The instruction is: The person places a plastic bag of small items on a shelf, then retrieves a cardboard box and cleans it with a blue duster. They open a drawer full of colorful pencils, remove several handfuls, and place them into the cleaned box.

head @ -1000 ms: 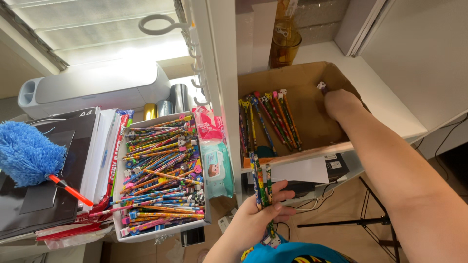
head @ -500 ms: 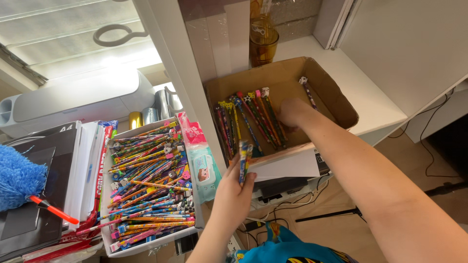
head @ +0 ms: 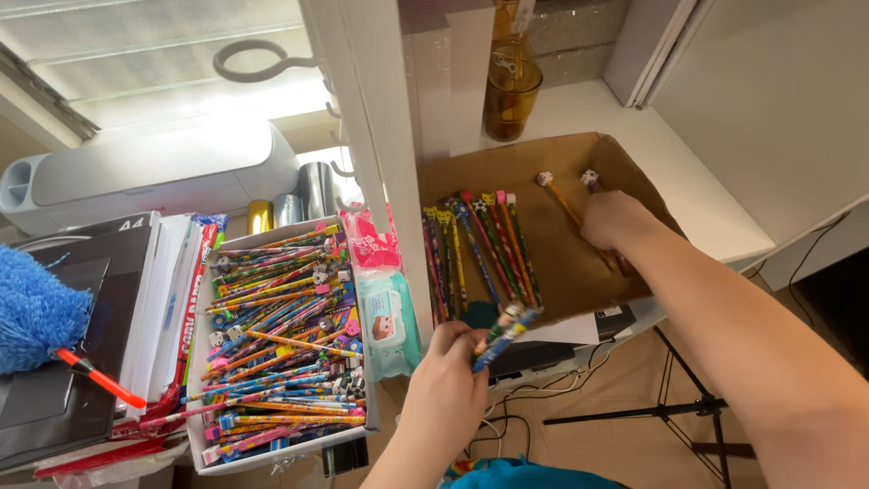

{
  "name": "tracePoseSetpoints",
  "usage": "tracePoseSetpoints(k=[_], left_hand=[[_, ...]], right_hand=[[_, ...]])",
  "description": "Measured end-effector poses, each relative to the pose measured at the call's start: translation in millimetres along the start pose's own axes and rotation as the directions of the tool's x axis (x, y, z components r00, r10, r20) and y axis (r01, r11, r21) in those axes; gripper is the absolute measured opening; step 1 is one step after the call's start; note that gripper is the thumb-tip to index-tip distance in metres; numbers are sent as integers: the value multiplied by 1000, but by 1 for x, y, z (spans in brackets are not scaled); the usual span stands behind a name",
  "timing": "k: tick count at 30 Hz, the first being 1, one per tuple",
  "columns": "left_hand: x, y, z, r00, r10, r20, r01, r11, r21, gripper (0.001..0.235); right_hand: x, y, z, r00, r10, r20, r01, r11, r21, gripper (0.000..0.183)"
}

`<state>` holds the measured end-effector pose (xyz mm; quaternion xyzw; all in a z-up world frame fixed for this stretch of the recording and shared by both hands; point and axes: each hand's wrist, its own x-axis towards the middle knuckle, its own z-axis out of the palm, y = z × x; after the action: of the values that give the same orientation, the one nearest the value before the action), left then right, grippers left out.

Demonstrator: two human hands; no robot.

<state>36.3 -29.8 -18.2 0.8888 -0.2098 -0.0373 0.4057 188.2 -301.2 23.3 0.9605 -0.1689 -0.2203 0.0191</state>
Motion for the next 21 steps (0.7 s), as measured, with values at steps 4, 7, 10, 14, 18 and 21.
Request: tracePoseSetpoints(k=[4, 7, 10, 14, 18, 21], left_hand=[[6, -7, 16, 997, 75, -20, -72, 990, 121, 42], [12, -21, 32, 974, 228, -5, -205, 884, 420, 53], [11, -24, 35, 986, 164, -32, -137, 903, 407, 37], [7, -19, 32, 985, 166, 42, -167, 874, 457, 34], [2, -13, 25, 981, 161, 105, -191, 864, 465, 27], [0, -14, 27, 975, 192, 113, -223, 830, 511, 24]], right_hand=[[-38, -10, -8, 995, 73, 70, -78, 993, 84, 32], [-37, -4, -6, 991, 116, 59, -121, 989, 89, 25], [-16, 10, 4, 996, 80, 42, -81, 996, 28, 26], [-18, 8, 4, 998, 47, 43, -45, 998, -39, 26], [-36, -5, 3, 998, 37, 60, -31, 995, -97, 23], [-31, -6, 2, 994, 64, 89, -50, 986, -158, 29]])
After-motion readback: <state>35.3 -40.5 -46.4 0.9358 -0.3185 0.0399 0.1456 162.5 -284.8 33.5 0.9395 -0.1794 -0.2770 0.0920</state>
